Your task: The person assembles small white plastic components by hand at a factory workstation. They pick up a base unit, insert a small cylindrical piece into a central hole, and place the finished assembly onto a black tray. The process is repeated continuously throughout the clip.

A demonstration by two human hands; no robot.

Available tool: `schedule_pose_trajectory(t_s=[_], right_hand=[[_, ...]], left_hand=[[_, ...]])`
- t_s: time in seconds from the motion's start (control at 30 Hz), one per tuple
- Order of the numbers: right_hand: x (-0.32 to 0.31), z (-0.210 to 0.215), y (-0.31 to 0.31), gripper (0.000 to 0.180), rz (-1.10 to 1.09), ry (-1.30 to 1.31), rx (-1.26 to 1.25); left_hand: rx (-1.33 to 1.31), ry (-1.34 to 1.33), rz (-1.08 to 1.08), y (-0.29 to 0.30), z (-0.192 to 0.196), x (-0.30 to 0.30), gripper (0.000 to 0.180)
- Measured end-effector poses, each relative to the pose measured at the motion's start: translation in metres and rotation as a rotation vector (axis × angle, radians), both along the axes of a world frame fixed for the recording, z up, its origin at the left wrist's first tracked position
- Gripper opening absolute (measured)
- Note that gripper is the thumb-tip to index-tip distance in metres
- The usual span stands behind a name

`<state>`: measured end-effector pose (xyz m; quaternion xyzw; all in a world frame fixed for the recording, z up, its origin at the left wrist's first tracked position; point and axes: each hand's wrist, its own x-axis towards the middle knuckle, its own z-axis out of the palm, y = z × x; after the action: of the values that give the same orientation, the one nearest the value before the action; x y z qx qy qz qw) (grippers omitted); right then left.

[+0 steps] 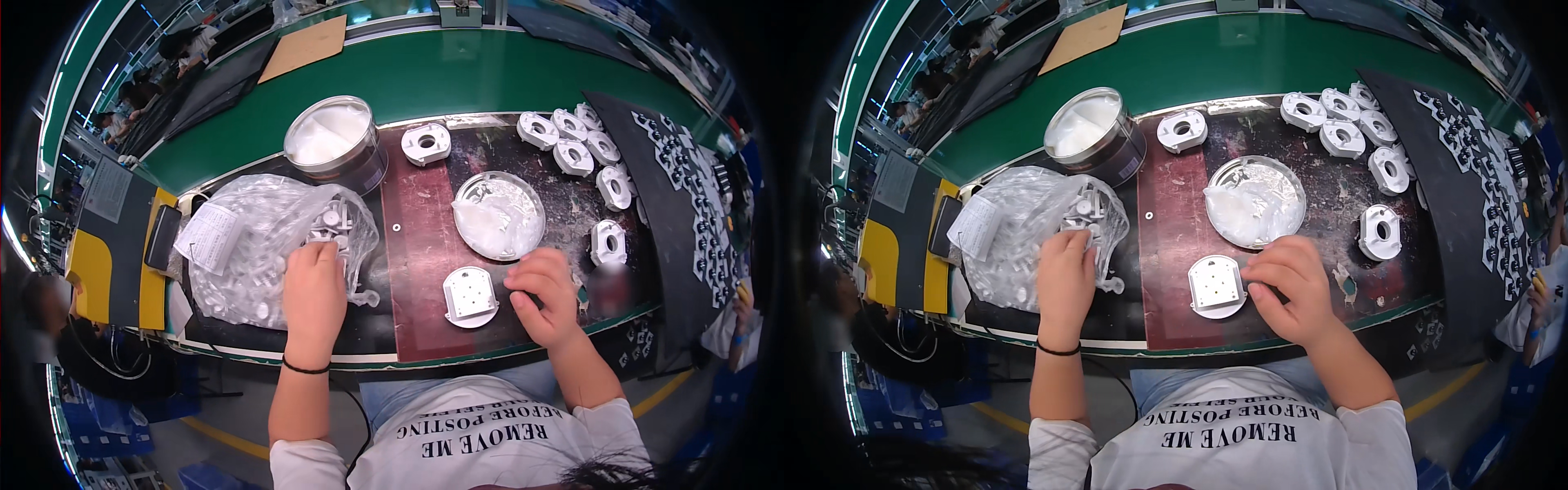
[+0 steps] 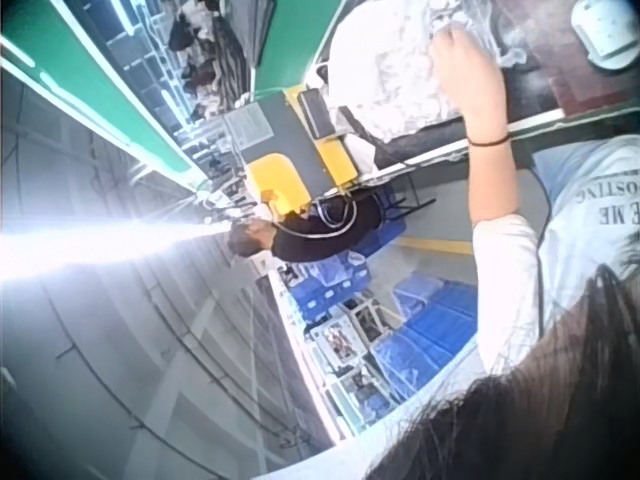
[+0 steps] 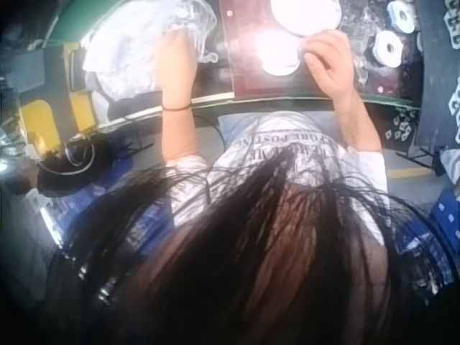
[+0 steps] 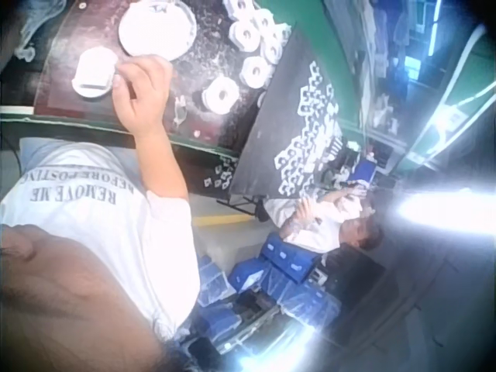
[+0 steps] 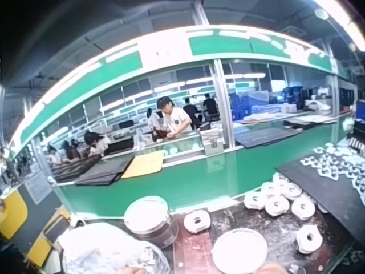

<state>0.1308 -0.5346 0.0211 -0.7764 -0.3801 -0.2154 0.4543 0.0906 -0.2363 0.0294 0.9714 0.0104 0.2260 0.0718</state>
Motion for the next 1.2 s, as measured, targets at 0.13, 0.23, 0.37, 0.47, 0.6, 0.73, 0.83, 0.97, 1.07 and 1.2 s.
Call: schedule_pose_trajectory(t_s=[0.13,0.23,0.37,0.47,0.6,0.73,0.83,0.97,1.07,1.2], right_hand=[[0.002,-0.003,-0.005,0.012,-0.027,0.022,0.052],[0.000,-0.004,-0.007,0.012,-0.049,0.027,0.087],[0.000,-0.005,-0.012,0.012,-0.056,0.030,0.136],[0.001,-0.005,-0.014,0.012,-0.056,0.031,0.169],[0.000,-0.006,-0.015,0.012,-0.043,0.035,0.194],[0.000,-0.003,-0.012,0.017,0.018,0.026,0.151],[-0.004,0.002,0.003,0.031,0.066,0.107,0.132],[-0.018,0.009,0.016,0.050,0.247,0.300,0.041],[-0.019,0.005,0.010,0.039,0.382,0.361,0.134],[-0.025,0.004,0.005,0.034,0.316,0.597,0.189]], left_hand=[[0.048,0.097,0.049,0.000,0.003,0.006,0.021],[0.079,0.085,0.147,-0.007,0.002,0.012,0.016],[0.140,0.085,0.105,-0.004,0.000,0.016,0.013],[0.007,0.033,0.017,0.000,0.007,0.012,0.012],[-0.615,0.015,0.044,0.002,0.020,0.010,0.008],[-1.105,-0.019,-0.022,0.002,0.029,0.003,0.011],[-1.536,0.015,-0.295,-0.028,0.027,-0.008,0.014],[-1.794,0.323,-0.551,-0.078,0.010,-0.027,0.012],[-1.909,0.388,-0.666,-0.094,-0.005,-0.034,0.011],[-1.889,0.432,-0.645,-0.103,-0.011,-0.038,0.010]])
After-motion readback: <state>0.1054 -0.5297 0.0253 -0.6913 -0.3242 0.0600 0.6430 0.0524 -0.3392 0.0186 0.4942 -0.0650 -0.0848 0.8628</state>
